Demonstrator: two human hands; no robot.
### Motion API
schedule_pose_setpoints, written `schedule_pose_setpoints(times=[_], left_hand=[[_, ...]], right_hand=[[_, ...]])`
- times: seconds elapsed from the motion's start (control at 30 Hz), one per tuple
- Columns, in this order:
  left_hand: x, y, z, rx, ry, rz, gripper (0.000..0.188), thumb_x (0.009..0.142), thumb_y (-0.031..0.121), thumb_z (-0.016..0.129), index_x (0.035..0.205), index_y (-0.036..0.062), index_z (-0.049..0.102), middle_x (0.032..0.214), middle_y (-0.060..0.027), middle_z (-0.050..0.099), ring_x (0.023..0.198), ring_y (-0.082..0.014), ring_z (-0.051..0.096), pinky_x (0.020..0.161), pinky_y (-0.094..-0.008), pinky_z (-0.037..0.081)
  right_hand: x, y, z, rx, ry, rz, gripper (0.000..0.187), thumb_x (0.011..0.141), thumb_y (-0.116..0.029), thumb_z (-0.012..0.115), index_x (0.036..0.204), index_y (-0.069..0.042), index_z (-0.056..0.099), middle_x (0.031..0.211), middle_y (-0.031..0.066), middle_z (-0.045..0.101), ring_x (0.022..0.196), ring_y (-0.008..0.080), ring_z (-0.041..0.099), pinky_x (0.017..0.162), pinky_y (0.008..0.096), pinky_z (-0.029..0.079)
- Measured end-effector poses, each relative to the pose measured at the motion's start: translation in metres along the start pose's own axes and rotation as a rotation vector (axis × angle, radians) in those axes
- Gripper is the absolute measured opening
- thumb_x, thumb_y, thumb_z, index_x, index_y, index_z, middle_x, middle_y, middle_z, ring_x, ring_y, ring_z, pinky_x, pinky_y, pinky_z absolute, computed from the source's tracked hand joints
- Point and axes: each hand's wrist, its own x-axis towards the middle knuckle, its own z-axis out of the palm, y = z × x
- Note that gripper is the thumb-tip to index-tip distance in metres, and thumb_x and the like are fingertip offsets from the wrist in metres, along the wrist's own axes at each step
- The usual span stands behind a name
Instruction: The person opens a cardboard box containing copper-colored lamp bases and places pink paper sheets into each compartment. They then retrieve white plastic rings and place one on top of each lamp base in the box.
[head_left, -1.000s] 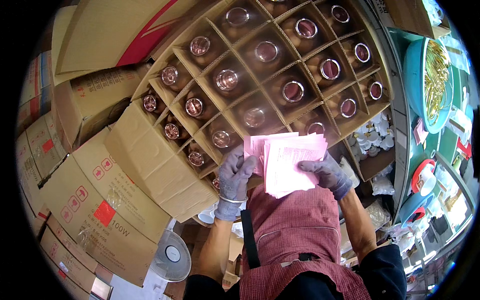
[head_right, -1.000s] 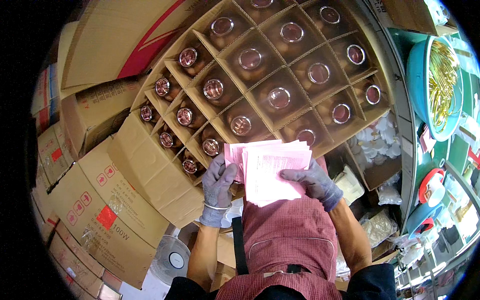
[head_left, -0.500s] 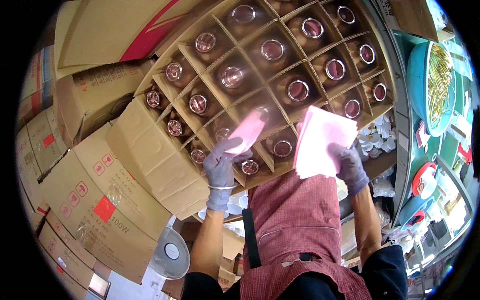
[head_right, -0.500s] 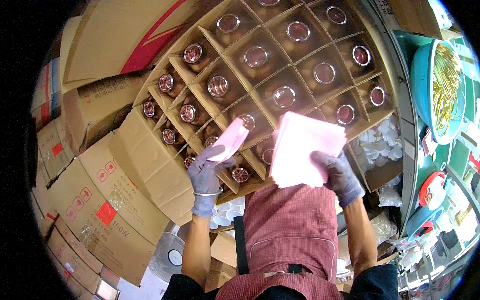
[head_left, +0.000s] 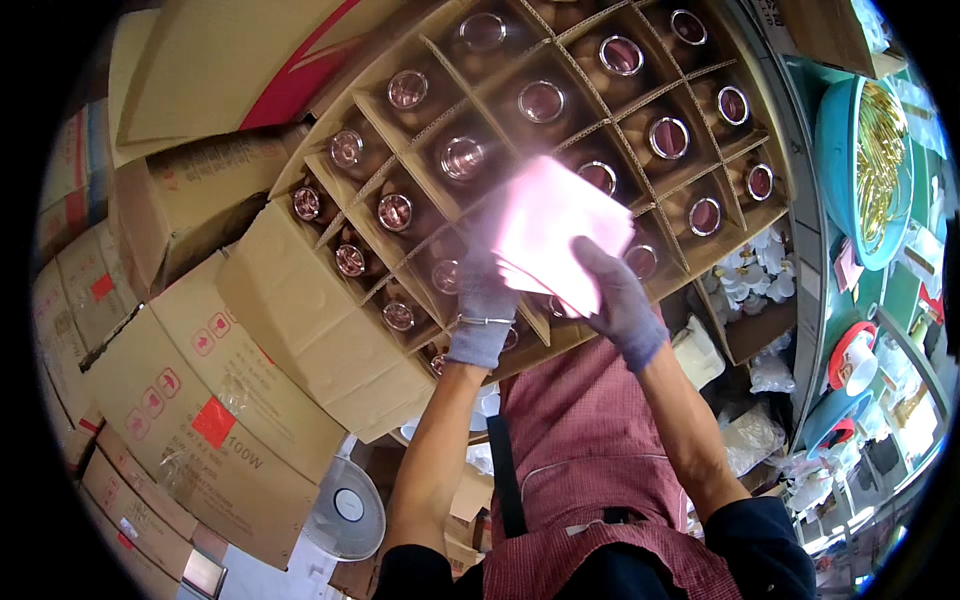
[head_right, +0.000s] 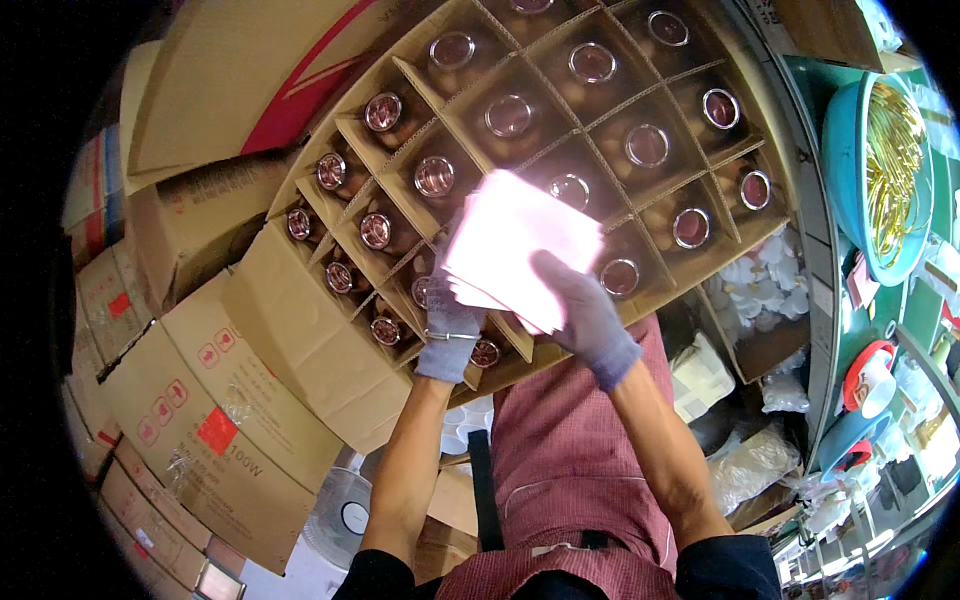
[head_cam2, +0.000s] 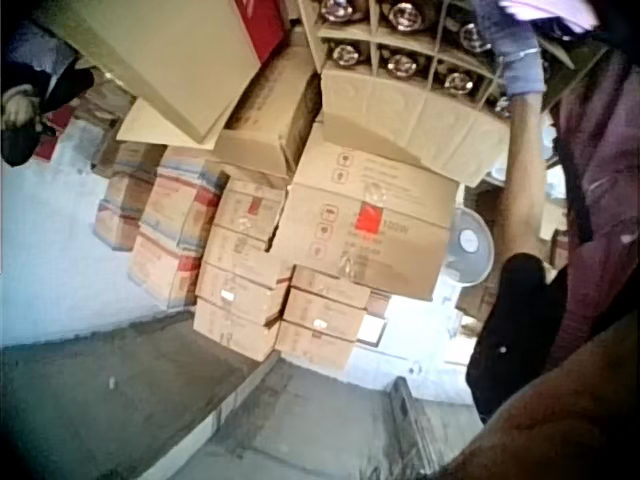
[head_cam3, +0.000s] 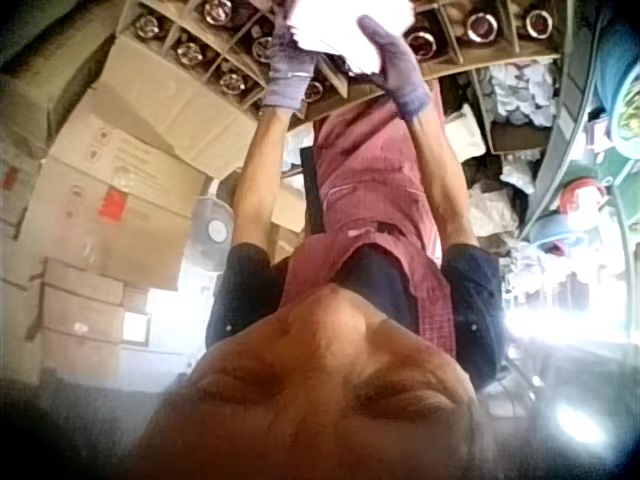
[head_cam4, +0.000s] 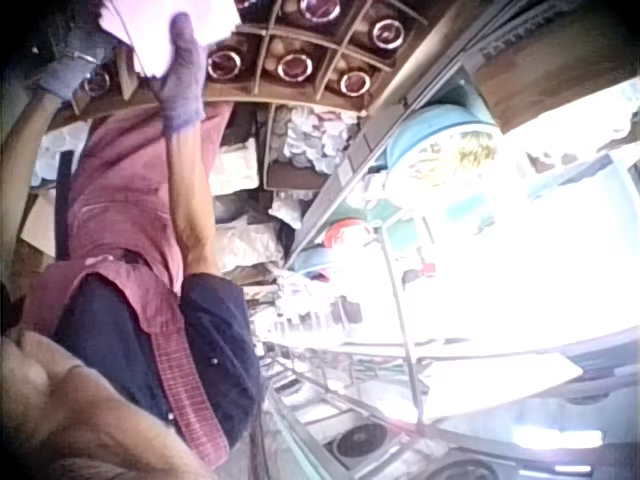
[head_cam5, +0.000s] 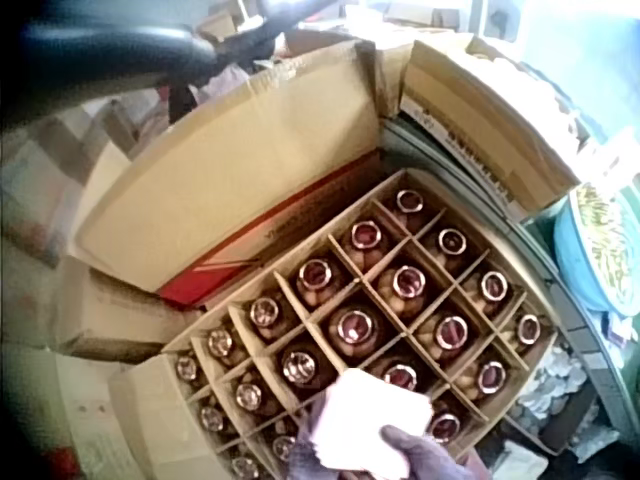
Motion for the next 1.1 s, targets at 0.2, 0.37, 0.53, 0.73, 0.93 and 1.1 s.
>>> schedule_pose_setpoints(times=[0.2,0.37,0.53,0.73,0.93,1.1], left_hand=[[0.001,0.043,0.009,0.799,0.151,0.554,0.047,0.084,0.024,0.066,0.122,0.0002,0.05,0.119,-0.0183,0.049,0.112,-0.0344,0.048,0.098,-0.0507,0.038],[0.004,0.043,0.006,1.139,0.04,0.332,0.039,0.082,0.034,0.067,0.109,0.0065,0.062,0.125,-0.0148,0.051,0.113,-0.0347,0.047,0.104,-0.0526,0.029],[0.021,0.095,-0.014,0.702,0.074,0.39,0.016,0.081,0.018,0.068,0.087,0.0036,0.069,0.096,-0.0137,0.064,0.088,-0.0317,0.059,0.082,-0.0426,0.046],[0.018,0.102,0.002,0.129,-0.147,-0.159,0.037,0.08,0.027,0.079,0.094,0.0009,0.057,0.07,0.0005,0.057,0.059,-0.0049,0.052,0.053,-0.0205,0.044],[0.007,0.079,-0.02,-0.086,-0.153,-0.251,0.027,0.089,0.013,0.066,0.107,-0.0061,0.062,0.081,-0.0076,0.067,0.068,-0.0123,0.062,0.059,-0.0256,0.052],[0.003,0.094,-0.039,-0.537,-0.083,-0.336,0.031,0.094,0.012,0.051,0.117,-0.0088,0.059,0.1,-0.0169,0.068,0.086,-0.0249,0.069,0.075,-0.0371,0.061]], right_hand=[[-0.058,-0.021,-0.088,0.153,0.236,-0.2,0.051,0.091,-0.019,0.058,0.134,0.003,0.043,0.136,0.0146,0.05,0.12,0.0288,0.054,0.103,0.0427,0.046],[-0.054,-0.028,-0.071,-0.212,0.215,-0.212,0.043,0.088,-0.012,0.059,0.127,0.005,0.049,0.119,0.0131,0.06,0.108,0.0249,0.061,0.093,0.0357,0.052],[-0.041,-0.047,-0.03,-0.625,0.219,-0.285,0.041,0.086,-0.014,0.068,0.12,0.004,0.055,0.109,0.01,0.063,0.094,0.0178,0.063,0.081,0.0296,0.054],[-0.029,-0.052,-0.002,-0.53,0.185,-0.126,0.044,0.08,-0.016,0.077,0.116,0.002,0.06,0.104,0.0067,0.065,0.089,0.0143,0.063,0.081,0.0283,0.053],[-0.025,-0.06,-0.008,-0.664,0.194,-0.122,0.044,0.079,-0.015,0.076,0.116,0.003,0.059,0.102,0.008,0.065,0.092,0.0165,0.064,0.079,0.0305,0.054],[-0.036,-0.067,-0.043,-0.229,0.245,-0.294,0.032,0.091,-0.013,0.059,0.118,0.003,0.056,0.109,0.0146,0.064,0.101,0.0237,0.065,0.077,0.0354,0.059]])
